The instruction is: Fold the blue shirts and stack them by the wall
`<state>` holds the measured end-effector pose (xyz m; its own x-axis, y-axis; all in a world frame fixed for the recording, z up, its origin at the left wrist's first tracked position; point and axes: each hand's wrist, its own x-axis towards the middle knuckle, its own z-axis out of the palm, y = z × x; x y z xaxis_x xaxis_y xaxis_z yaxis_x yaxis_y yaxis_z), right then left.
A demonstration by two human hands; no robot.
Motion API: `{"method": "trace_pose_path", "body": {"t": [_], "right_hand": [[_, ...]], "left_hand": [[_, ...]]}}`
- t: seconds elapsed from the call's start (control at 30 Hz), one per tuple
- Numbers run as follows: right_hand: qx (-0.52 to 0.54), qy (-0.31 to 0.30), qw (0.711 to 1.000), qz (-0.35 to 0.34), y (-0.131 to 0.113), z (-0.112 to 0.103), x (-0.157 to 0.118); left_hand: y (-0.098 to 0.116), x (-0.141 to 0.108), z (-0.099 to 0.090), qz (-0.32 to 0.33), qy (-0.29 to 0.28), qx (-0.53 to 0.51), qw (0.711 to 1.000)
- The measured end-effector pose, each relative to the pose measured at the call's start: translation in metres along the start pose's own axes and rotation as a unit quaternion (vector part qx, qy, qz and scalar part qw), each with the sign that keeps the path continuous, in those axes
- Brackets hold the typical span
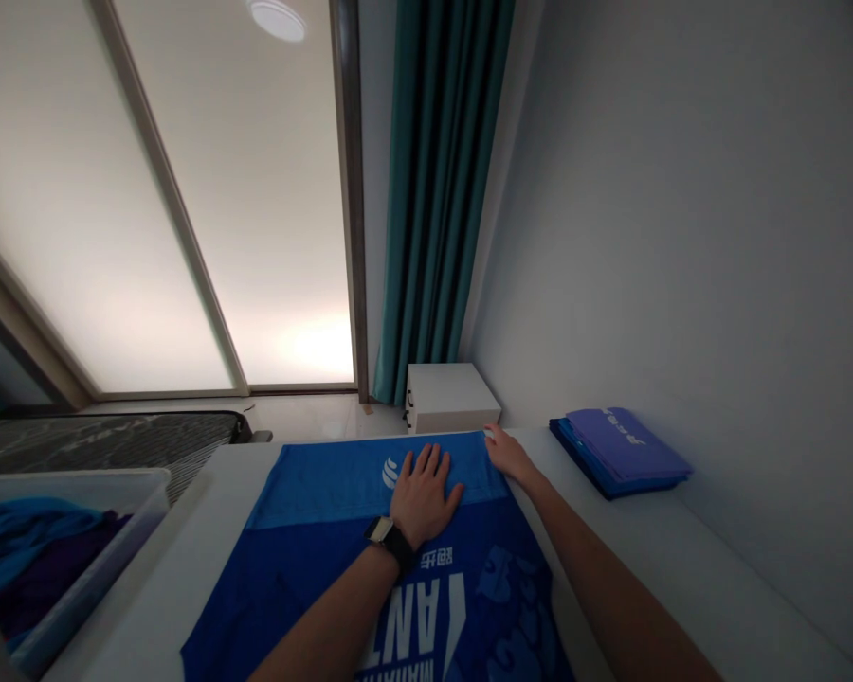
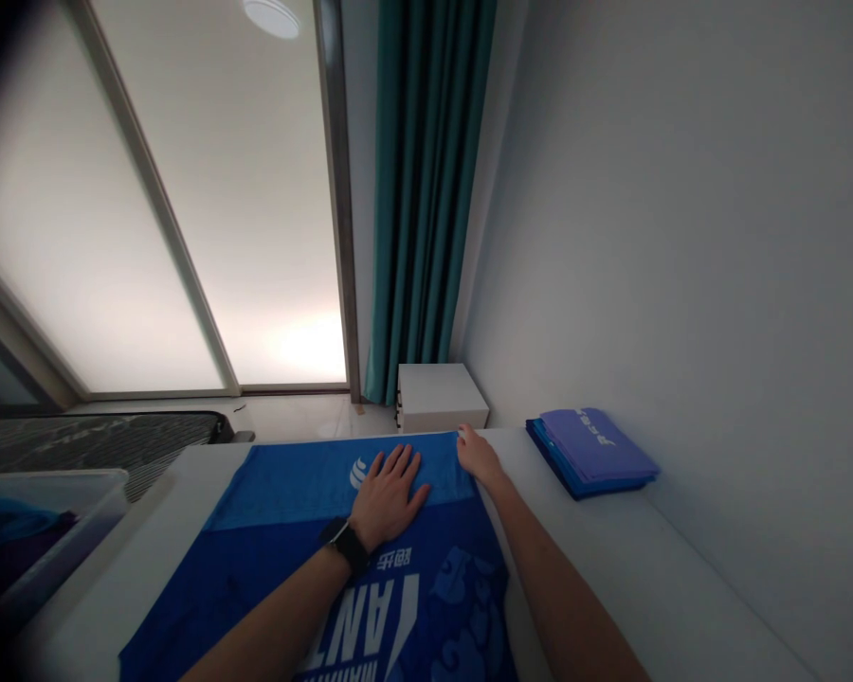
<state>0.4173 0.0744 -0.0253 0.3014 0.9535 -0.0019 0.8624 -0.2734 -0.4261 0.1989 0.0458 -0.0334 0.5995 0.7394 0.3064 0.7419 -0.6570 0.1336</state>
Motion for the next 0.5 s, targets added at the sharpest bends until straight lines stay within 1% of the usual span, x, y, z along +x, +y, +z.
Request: {"method": "trace_pose_path", "body": {"t": [0.13, 0.27, 0.4, 0.5], "right_hand": [[0.008, -0.036, 0.999, -0.02, 0.006, -0.014, -0.027], [0.007, -0.057, 0.997, -0.055, 0.009, -0.017, -0.06], [-0.014, -0.028, 0.994, -0.101, 0.012, -0.009, -0.081], [-0.014, -0.003, 0.996, -0.091, 0.011, -0.005, -0.086]], "left_hand": [[0.0, 0.0, -0.002, 0.0, 0.0, 0.002, 1.0], [0.001, 0.001, -0.002, -0.002, -0.001, 0.002, 1.0], [0.002, 0.002, -0.003, 0.0, 0.001, 0.007, 1.0], [0.003, 0.002, -0.004, 0.007, 0.006, 0.012, 1.0]]}}
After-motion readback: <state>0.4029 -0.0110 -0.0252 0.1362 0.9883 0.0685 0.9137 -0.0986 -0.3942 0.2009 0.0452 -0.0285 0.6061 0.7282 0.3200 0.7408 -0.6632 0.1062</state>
